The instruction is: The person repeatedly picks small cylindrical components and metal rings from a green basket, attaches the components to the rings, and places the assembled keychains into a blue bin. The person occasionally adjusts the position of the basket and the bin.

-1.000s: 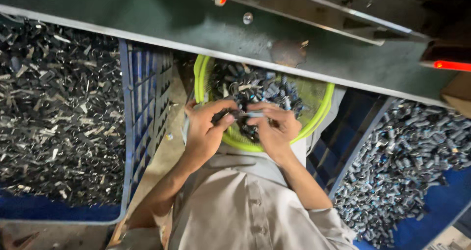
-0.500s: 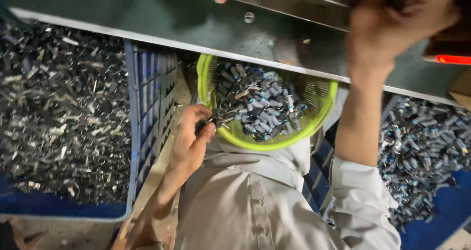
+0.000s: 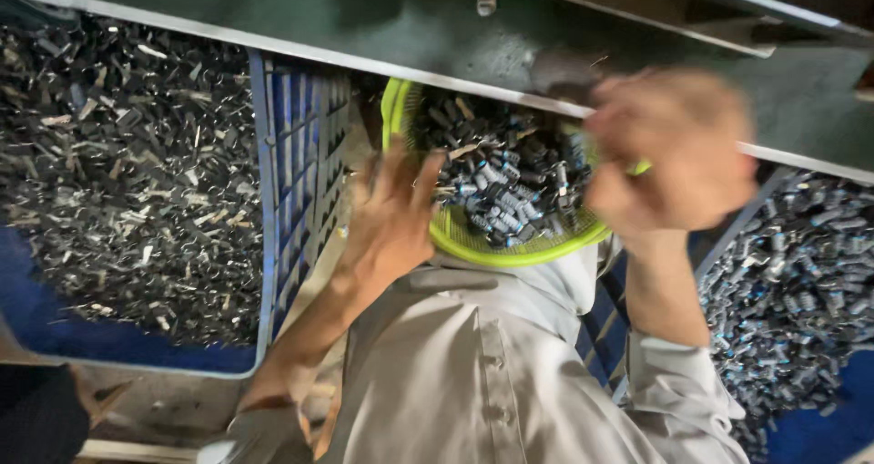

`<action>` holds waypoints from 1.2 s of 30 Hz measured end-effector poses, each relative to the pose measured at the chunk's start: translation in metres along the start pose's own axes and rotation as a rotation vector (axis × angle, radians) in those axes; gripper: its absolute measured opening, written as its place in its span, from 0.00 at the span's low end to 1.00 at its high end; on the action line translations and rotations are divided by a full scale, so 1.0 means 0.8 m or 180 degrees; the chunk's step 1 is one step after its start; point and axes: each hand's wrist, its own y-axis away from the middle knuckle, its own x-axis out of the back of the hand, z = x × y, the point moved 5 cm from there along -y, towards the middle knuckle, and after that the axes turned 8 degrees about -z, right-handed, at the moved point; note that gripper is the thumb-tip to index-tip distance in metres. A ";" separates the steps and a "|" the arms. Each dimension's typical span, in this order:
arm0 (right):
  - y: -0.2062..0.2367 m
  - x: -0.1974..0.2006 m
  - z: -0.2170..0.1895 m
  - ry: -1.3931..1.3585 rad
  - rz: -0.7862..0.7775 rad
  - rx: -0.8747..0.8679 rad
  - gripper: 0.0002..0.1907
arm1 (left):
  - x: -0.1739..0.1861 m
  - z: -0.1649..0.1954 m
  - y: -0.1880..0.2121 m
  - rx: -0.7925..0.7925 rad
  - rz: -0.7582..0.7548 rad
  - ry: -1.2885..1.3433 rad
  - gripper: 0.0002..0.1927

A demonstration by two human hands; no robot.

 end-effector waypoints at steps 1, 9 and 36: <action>0.006 -0.011 -0.008 -0.0085 -0.0221 0.0038 0.10 | -0.005 0.004 -0.004 -0.0179 -0.0113 -0.0274 0.31; 0.089 -0.057 -0.032 -0.0852 -0.0904 -0.0768 0.11 | -0.002 -0.013 -0.022 -0.0407 0.0176 0.1286 0.19; 0.165 -0.146 -0.037 -0.3242 0.0026 -0.2972 0.17 | -0.019 0.009 -0.020 -0.0131 0.0981 0.1520 0.14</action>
